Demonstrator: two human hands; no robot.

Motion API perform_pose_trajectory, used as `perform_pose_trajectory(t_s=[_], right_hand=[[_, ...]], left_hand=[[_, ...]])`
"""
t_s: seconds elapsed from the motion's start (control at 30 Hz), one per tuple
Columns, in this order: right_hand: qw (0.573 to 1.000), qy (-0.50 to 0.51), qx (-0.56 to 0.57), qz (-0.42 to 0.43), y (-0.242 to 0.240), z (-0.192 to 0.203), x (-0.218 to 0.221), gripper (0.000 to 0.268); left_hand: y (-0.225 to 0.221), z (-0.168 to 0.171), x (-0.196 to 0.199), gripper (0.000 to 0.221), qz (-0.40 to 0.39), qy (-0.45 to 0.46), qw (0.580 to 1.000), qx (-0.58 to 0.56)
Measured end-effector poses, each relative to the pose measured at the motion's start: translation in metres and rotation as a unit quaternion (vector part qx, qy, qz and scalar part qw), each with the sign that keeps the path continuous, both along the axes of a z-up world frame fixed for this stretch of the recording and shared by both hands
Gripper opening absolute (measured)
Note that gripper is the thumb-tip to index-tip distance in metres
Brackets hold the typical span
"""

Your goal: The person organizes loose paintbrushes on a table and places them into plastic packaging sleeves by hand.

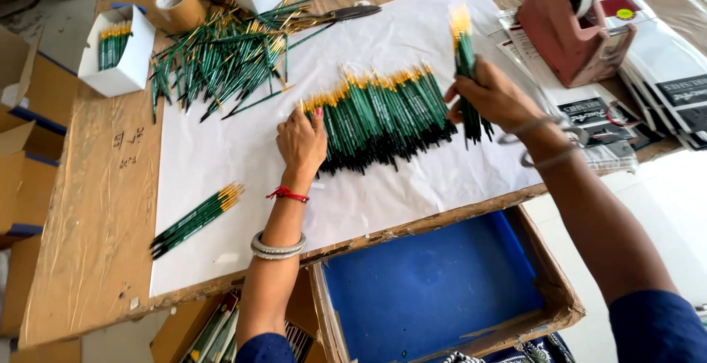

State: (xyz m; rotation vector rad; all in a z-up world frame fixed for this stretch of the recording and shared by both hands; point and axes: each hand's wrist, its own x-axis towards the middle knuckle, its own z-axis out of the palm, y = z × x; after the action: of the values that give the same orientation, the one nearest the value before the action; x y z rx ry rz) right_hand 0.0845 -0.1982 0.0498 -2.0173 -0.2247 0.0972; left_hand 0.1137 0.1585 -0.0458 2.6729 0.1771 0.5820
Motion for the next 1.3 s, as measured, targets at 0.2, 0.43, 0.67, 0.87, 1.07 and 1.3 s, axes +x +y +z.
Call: perform_pose_trajectory(t_s=[0.2,0.43,0.67,0.87,1.07,1.3], right_hand=[[0.939,-0.161,0.286,0.105,0.008,-0.05,-0.103,0.02],[0.957,-0.06,0.256,0.119,0.036,-0.07,-0.114,0.01],[0.968,0.029,0.225,0.11,0.031,-0.106,-0.093,0.014],[0.951,0.004,0.289,0.11,0.042,-0.088,-0.101,0.021],[0.967,0.019,0.243,0.073,0.032,-0.105,-0.095,0.017],[0.982,0.074,0.148,0.092,0.042,-0.098,-0.094,0.021]], left_hand=[[-0.026,0.043,-0.038,0.054,-0.181,-0.172,0.961,-0.123],[-0.092,0.069,-0.093,0.077,-0.557,-0.066,0.781,-0.275],[-0.122,0.044,-0.069,0.032,-0.568,0.14,0.766,-0.267],[-0.133,0.026,-0.067,0.033,-0.573,0.153,0.733,-0.333],[-0.127,0.028,-0.085,0.022,-0.586,0.055,0.733,-0.34],[-0.119,0.041,-0.093,0.019,-0.569,0.022,0.761,-0.312]])
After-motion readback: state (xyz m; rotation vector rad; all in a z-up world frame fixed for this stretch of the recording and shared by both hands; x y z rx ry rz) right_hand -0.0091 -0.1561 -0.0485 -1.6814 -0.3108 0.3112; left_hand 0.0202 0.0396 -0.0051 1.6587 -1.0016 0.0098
